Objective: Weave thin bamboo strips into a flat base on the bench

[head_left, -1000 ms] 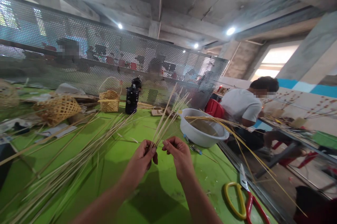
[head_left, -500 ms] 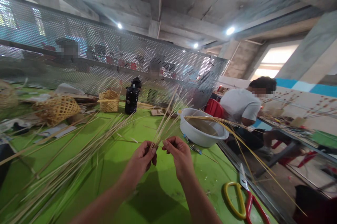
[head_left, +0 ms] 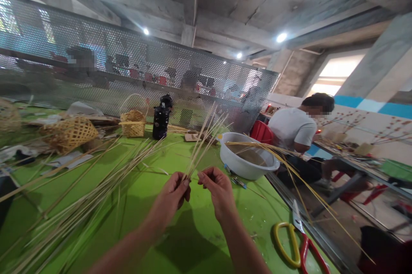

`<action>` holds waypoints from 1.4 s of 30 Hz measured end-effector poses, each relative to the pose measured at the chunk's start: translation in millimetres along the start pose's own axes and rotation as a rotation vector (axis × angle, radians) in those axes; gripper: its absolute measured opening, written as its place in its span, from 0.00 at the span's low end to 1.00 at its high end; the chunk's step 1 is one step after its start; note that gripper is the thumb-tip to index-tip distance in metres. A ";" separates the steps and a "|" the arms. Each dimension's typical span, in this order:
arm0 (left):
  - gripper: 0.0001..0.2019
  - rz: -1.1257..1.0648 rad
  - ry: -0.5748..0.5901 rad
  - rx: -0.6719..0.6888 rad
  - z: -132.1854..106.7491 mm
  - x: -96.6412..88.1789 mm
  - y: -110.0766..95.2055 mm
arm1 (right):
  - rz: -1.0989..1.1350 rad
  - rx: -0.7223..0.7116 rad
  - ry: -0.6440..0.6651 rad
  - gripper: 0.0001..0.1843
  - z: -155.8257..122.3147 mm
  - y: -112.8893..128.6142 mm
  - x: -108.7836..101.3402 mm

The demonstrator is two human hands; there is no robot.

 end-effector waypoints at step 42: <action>0.13 -0.074 0.098 0.021 -1.0 12.7 -9.7 | 0.105 0.064 0.070 0.12 -0.6 -0.3 3.5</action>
Point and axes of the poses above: each hand's wrist, its own z-axis towards the middle knuckle, its own x-axis out of the palm, y = z × x, the point moved 7 cm from there along z, towards the middle knuckle, and after that the axes turned 13 degrees about x, right-handed, at the moved point
